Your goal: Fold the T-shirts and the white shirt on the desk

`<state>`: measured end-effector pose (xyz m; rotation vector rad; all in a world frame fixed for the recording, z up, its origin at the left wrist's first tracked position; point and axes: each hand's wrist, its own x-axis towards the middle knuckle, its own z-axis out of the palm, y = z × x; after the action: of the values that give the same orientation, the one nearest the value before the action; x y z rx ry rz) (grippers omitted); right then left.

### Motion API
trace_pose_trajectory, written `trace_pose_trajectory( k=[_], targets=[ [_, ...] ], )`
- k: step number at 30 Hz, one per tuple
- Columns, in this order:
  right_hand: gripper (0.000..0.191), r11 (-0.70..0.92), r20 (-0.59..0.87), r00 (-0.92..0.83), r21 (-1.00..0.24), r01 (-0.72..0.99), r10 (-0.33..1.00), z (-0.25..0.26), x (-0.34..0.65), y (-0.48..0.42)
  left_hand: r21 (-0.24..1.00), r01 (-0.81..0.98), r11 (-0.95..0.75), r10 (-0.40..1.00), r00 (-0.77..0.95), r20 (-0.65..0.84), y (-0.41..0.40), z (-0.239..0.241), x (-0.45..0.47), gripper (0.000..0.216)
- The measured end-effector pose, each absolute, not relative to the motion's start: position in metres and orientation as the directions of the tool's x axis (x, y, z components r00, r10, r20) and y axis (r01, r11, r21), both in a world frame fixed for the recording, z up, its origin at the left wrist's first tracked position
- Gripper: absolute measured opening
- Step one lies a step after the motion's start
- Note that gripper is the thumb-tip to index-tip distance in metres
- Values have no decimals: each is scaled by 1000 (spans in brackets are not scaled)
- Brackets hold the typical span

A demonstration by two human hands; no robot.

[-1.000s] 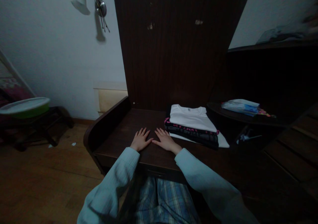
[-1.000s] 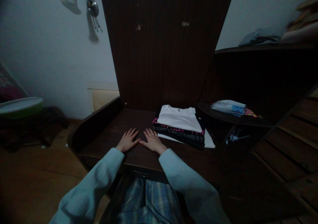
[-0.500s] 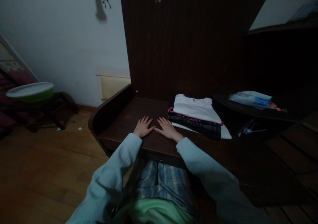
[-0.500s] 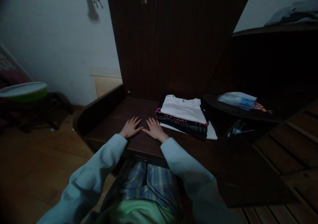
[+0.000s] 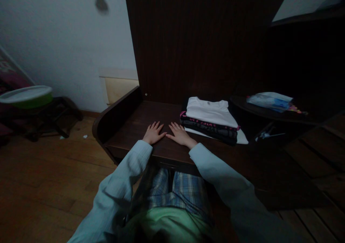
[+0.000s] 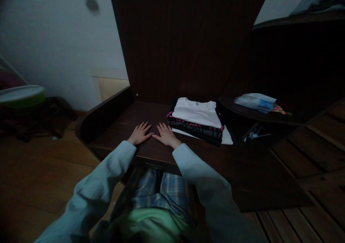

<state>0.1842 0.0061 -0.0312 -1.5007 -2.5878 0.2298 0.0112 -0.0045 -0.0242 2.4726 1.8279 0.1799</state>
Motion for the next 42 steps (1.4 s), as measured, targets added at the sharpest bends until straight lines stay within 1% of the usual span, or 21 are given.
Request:
trace_pose_trajectory(
  k=[25, 42],
  targets=[
    [77, 488, 42, -491, -201, 849, 870, -29, 184, 4, 122, 951, -283, 959, 278, 58, -3, -27, 11, 61],
    [78, 492, 66, -490, -205, 846, 869, -29, 184, 4, 95, 950, -296, 954, 288, 87, -2, -28, 10, 59]
  ],
)
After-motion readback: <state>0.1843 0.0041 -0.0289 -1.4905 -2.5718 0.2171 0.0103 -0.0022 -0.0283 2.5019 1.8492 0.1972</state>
